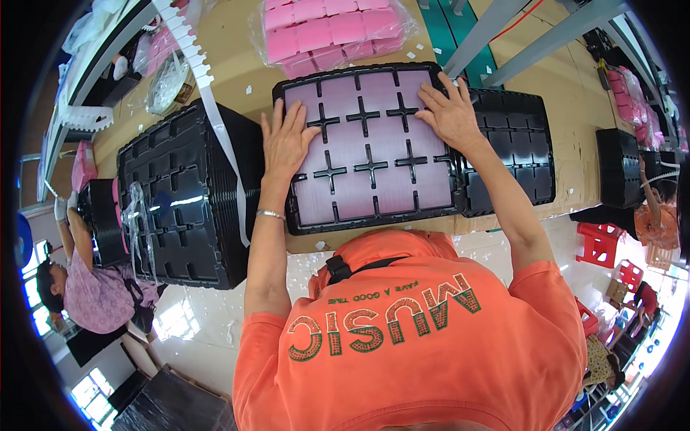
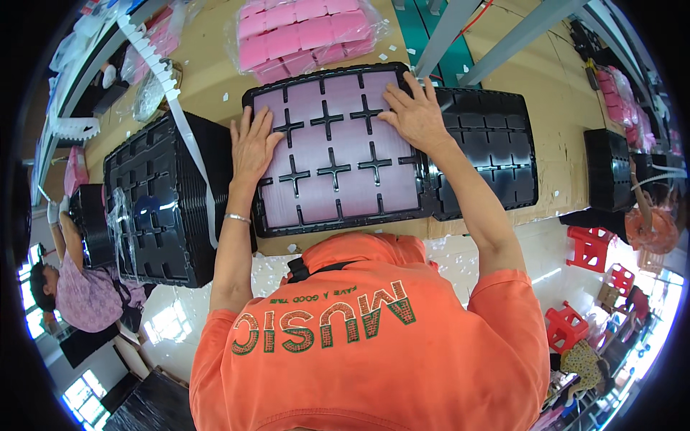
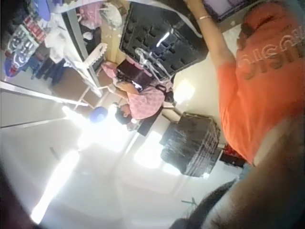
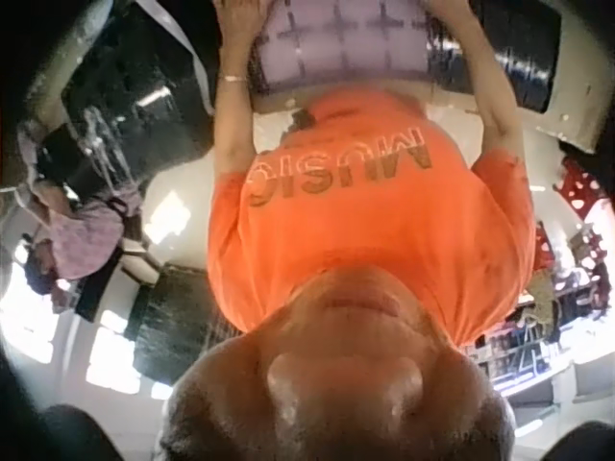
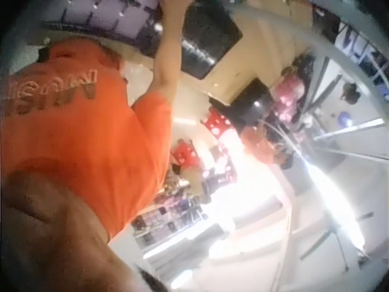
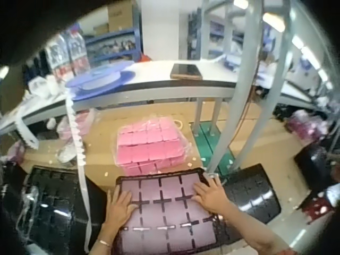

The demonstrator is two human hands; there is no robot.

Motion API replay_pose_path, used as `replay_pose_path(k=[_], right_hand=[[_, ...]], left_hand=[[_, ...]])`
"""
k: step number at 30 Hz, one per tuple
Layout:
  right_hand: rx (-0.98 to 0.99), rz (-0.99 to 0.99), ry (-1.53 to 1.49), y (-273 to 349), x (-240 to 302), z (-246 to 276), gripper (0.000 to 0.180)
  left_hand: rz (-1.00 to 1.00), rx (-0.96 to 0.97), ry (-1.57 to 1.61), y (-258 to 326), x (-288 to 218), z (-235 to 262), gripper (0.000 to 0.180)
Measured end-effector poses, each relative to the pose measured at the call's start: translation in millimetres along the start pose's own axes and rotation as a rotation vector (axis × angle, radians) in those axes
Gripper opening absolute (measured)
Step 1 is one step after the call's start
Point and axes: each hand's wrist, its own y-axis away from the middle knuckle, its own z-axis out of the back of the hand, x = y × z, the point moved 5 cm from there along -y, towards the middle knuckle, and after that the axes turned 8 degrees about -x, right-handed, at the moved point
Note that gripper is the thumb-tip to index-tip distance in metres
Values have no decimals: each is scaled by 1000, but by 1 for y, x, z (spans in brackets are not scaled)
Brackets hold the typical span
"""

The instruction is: The person attaches white clips to black trays and layers pink sheets inside them by hand, working in a factory environment.

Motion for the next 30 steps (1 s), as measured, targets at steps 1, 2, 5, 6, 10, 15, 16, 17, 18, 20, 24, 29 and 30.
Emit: replay_pose_path(k=[1, 2, 5, 6, 10, 15, 16, 17, 18, 20, 24, 29, 30], right_hand=[[9, 0, -3, 0, -1, 0, 46], [19, -19, 30, -1, -3, -2, 46], [51, -4, 34, -6, 3, -9, 48], [43, -4, 14, -7, 2, -11, 48], [53, -55, 56, -8, -10, -12, 48], [118, 42, 3, -3, 16, -7, 51], [120, 0, -4, -4, 16, -7, 51], [111, 10, -3, -4, 12, -10, 51], [105, -62, 33, -2, 2, -14, 50], [151, -170, 88, -4, -6, -14, 47], [38, -55, 73, -5, 8, -22, 44], [-48, -54, 132, 5, -3, 25, 34], [20, -15, 205, 19, 2, 43, 36]], left_hand=[[10, -16, -41, 4, 3, 3, 54], [31, -27, -83, 4, 7, 5, 53], [16, -16, -60, -1, 2, 11, 51], [-94, -28, -55, -7, -7, 13, 49], [11, -107, -60, -6, -2, 15, 47], [-10, -2, -47, -6, -9, 15, 48], [34, 10, -59, 0, -6, 11, 48], [41, 0, -65, 2, -3, 7, 48], [77, -56, -59, 6, 1, 5, 48], [112, -119, -52, 1, 2, 11, 47], [74, -48, -38, -12, 3, 4, 48], [202, -244, 5, 18, 6, 49, 44], [192, -250, 57, 32, -2, 66, 42]])
